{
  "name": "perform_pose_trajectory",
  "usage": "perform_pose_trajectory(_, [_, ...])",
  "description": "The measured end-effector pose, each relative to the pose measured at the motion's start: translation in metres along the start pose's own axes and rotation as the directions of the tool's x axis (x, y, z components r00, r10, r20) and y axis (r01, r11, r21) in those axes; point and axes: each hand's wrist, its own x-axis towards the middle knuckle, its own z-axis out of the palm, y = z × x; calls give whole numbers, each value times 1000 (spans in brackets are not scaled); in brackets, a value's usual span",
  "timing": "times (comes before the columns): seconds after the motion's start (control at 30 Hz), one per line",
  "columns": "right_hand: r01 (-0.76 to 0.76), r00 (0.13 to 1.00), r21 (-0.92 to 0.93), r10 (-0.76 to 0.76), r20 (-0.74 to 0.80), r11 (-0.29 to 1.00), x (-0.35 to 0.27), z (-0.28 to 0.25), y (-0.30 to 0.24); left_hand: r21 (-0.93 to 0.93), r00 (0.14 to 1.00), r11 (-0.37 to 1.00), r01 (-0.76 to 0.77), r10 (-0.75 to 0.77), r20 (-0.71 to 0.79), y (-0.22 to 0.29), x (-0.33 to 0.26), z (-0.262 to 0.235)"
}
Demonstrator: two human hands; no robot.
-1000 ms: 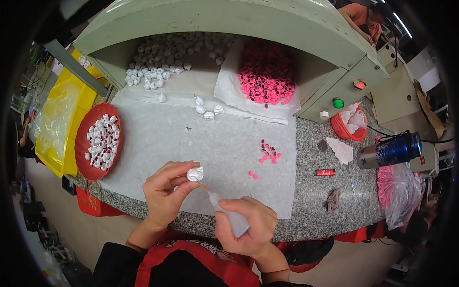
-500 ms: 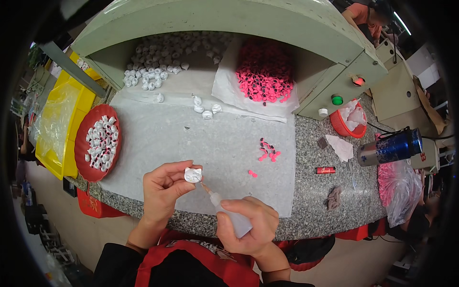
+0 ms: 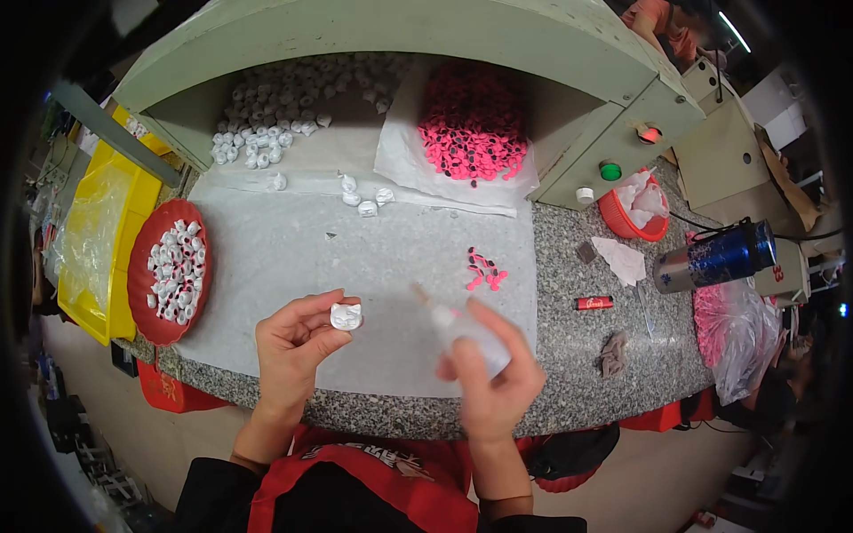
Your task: Applying glue and attaching small pink decorative bows to white ceramic figurine heads.
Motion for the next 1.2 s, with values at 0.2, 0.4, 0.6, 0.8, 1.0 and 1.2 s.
perform_pose_trajectory(0.2, [-403,915,143,399,59,904,34,-37,80,-6,999,1000,21,-20,26,-11,2,5])
perform_pose_trajectory(0.4, [225,961,-714,-30,276,663,29,-15,90,17,998,998,57,-57,-20,-14,2,9])
perform_pose_trajectory(0.6, [133,973,-758,62,223,639,28,-13,86,13,999,999,48,-47,-19,-16,-1,10])
perform_pose_trajectory(0.8, [-72,922,-388,210,326,919,26,-13,62,11,999,1000,16,-16,-29,-19,-3,10])
perform_pose_trajectory(1.0, [-396,878,140,330,346,908,13,9,4,106,989,984,-143,144,-10,-25,-3,12])
perform_pose_trajectory(1.2, [-334,884,144,257,391,931,1,21,1,162,976,964,-210,216,-18,-23,-3,14])
